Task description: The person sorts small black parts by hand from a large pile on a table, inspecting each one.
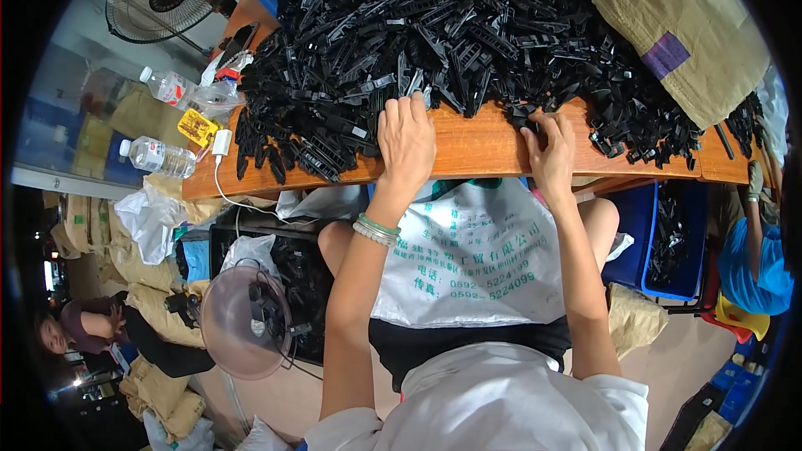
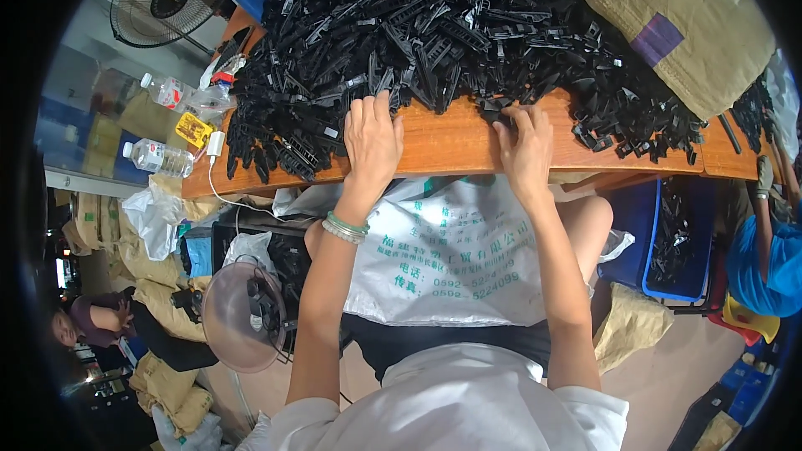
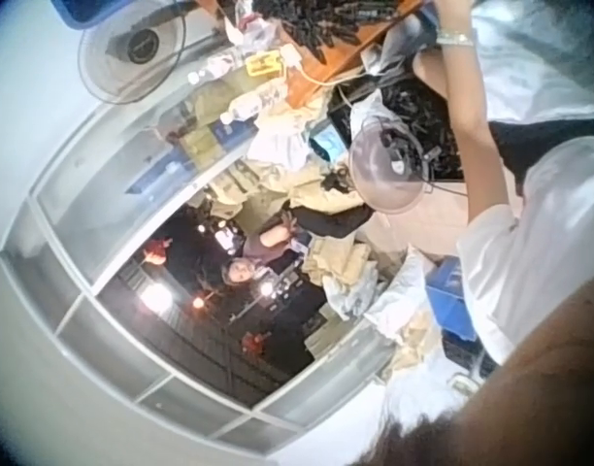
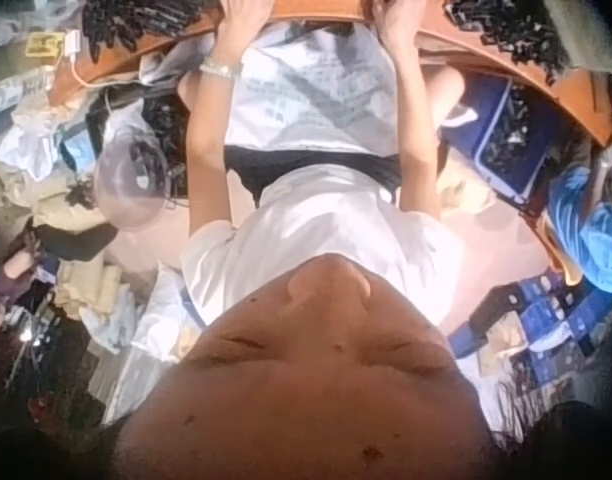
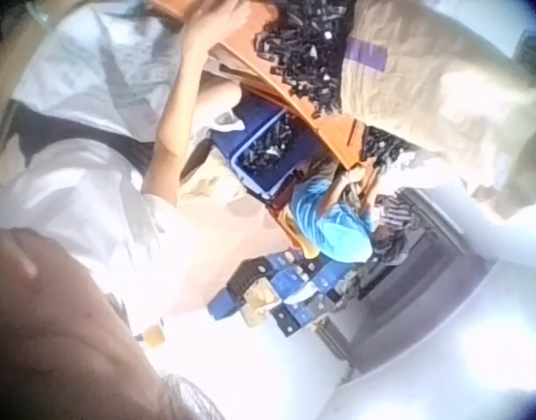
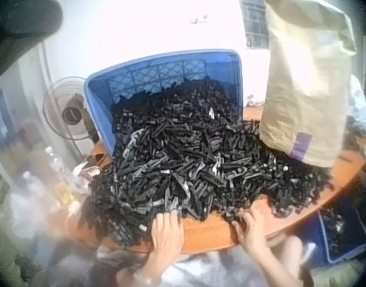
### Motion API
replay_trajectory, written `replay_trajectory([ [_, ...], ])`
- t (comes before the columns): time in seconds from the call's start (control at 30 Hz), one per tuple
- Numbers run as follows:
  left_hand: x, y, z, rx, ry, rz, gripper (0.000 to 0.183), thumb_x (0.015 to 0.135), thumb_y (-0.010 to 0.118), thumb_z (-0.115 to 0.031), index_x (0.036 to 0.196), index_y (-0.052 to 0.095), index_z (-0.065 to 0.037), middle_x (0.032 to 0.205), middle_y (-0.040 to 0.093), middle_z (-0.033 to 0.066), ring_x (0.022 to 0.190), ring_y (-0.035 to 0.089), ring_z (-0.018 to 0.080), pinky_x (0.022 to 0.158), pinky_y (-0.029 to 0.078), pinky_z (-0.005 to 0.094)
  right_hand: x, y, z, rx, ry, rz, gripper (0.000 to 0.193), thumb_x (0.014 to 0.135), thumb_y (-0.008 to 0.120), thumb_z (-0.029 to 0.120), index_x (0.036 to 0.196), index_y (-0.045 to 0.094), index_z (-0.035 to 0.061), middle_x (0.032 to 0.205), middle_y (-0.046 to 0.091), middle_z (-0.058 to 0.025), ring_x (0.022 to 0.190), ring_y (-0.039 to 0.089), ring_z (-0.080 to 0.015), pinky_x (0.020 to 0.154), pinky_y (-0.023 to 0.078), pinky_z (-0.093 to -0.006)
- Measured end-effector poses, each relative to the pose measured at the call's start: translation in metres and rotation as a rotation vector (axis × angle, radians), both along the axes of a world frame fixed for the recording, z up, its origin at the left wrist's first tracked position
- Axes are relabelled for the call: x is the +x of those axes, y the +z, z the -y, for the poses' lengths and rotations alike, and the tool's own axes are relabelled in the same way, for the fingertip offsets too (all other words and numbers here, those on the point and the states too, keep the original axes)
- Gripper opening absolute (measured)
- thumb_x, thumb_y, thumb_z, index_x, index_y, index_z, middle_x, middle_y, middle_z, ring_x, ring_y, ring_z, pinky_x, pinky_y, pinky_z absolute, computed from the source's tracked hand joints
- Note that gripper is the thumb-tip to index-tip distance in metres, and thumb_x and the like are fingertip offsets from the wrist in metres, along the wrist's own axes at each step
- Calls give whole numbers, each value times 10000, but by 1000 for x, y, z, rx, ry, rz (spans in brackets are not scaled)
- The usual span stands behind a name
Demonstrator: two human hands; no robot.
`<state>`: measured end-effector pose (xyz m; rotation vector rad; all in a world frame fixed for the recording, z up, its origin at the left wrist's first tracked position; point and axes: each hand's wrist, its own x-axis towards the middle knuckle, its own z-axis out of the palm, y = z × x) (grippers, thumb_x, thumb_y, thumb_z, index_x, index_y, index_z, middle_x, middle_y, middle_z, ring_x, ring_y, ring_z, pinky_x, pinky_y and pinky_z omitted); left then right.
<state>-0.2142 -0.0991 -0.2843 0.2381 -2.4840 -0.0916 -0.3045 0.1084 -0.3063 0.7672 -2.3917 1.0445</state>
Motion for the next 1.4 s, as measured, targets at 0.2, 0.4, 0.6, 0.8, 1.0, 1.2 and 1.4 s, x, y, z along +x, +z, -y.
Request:
replay_trajectory([
  [0.2, -1, 1, -4, 133, -11, 15, 266, 772, 664, -86, 984, 531, 5, 935, 515, 152, 888, 537, 329, 718, 474, 416, 2, -1, 2, -63, 49, 16, 233, 751, 692, 50, 972, 623, 19, 970, 567, -121, 929, 538, -308, 824, 424, -392],
  [0.4, -5, -1, -7, 147, -4, 53, 201, 788, 636, -70, 931, 508, -10, 912, 526, 149, 849, 567, 338, 683, 482, 433, 0, -1, 1, -109, 91, -84, 244, 769, 681, 63, 1008, 643, 34, 994, 556, -132, 936, 544, -308, 839, 434, -390],
  [0.6, 10, -8, -30, 337, -183, -254, 269, 814, 635, -78, 1031, 493, -8, 863, 575, 152, 664, 581, 298, 590, 482, 395, 9, 9, 17, -110, -59, 175, 252, 776, 701, 143, 1012, 665, 62, 980, 563, -115, 902, 555, -282, 815, 426, -374],
  [0.8, 8, -29, -42, 952, -319, -324, 455, 793, 663, 7, 1190, 441, 18, 829, 571, 90, 556, 514, 132, 521, 439, 271, 5, 2, 21, -87, 4, 132, 271, 764, 708, 161, 1019, 671, 77, 978, 573, -96, 915, 553, -266, 795, 415, -361],
  [1.0, 8, -32, -44, 995, -329, -329, 518, 798, 670, 2, 1247, 412, 12, 819, 551, 63, 561, 492, 89, 513, 414, 227, 7, -1, 21, -67, -5, 43, 281, 767, 701, 153, 1036, 669, 77, 998, 573, -90, 957, 545, -263, 819, 405, -362],
  [1.2, 9, -32, -43, 956, -326, -322, 520, 802, 666, 8, 1256, 412, 7, 814, 541, 54, 562, 478, 81, 512, 407, 218, 10, 1, 20, -47, -14, 43, 293, 767, 700, 154, 1049, 667, 83, 1006, 570, -91, 976, 540, -262, 833, 401, -360],
  [1.4, 8, -28, -43, 982, -341, -343, 507, 806, 662, 7, 1250, 419, 9, 806, 545, 49, 561, 478, 78, 506, 402, 219, 8, 1, 20, -39, -17, 24, 314, 757, 712, 166, 1057, 664, 87, 1016, 568, -91, 979, 536, -264, 838, 403, -365],
])
